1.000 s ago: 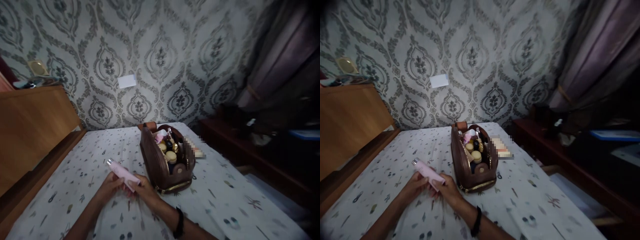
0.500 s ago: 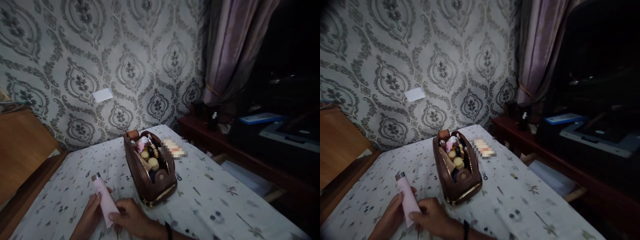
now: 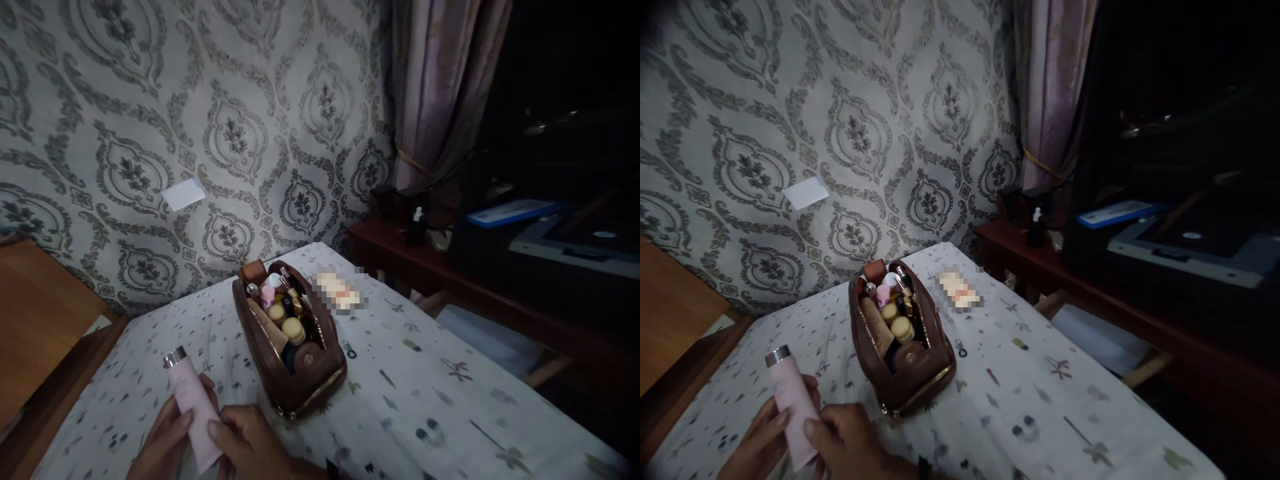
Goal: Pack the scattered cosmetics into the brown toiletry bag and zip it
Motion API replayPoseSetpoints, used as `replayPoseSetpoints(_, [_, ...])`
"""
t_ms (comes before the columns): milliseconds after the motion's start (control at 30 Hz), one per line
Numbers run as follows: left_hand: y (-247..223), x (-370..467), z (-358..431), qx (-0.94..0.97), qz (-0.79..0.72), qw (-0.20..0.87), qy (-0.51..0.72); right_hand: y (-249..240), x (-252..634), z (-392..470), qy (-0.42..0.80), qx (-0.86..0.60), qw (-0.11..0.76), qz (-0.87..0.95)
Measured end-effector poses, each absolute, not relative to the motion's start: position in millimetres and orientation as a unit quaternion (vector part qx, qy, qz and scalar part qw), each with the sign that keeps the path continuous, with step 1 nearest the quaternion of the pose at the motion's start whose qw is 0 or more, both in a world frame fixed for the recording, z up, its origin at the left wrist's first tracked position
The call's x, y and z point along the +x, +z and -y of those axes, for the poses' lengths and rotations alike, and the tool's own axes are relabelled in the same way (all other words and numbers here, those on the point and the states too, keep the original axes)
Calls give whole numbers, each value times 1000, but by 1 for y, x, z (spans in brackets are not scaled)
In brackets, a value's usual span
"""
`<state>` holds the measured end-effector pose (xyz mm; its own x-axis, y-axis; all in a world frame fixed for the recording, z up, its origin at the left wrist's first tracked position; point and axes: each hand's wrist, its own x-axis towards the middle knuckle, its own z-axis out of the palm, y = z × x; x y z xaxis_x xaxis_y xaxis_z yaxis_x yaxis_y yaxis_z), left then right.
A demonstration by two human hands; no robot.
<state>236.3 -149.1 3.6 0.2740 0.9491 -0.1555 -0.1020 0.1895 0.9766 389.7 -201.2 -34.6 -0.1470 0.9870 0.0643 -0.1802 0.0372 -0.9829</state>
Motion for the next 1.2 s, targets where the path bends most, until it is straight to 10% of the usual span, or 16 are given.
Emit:
replayPoseSetpoints(567, [88, 300, 152, 593, -284, 649, 384, 22, 429, 220, 595, -316, 592, 442])
replayPoseSetpoints(833, [124, 350, 141, 682, -275, 496, 462, 39, 478, 237, 497, -335, 655, 460])
replayPoseSetpoints(1200, [140, 400, 126, 949, -233, 47, 205, 89, 558, 231, 399, -375, 706, 449])
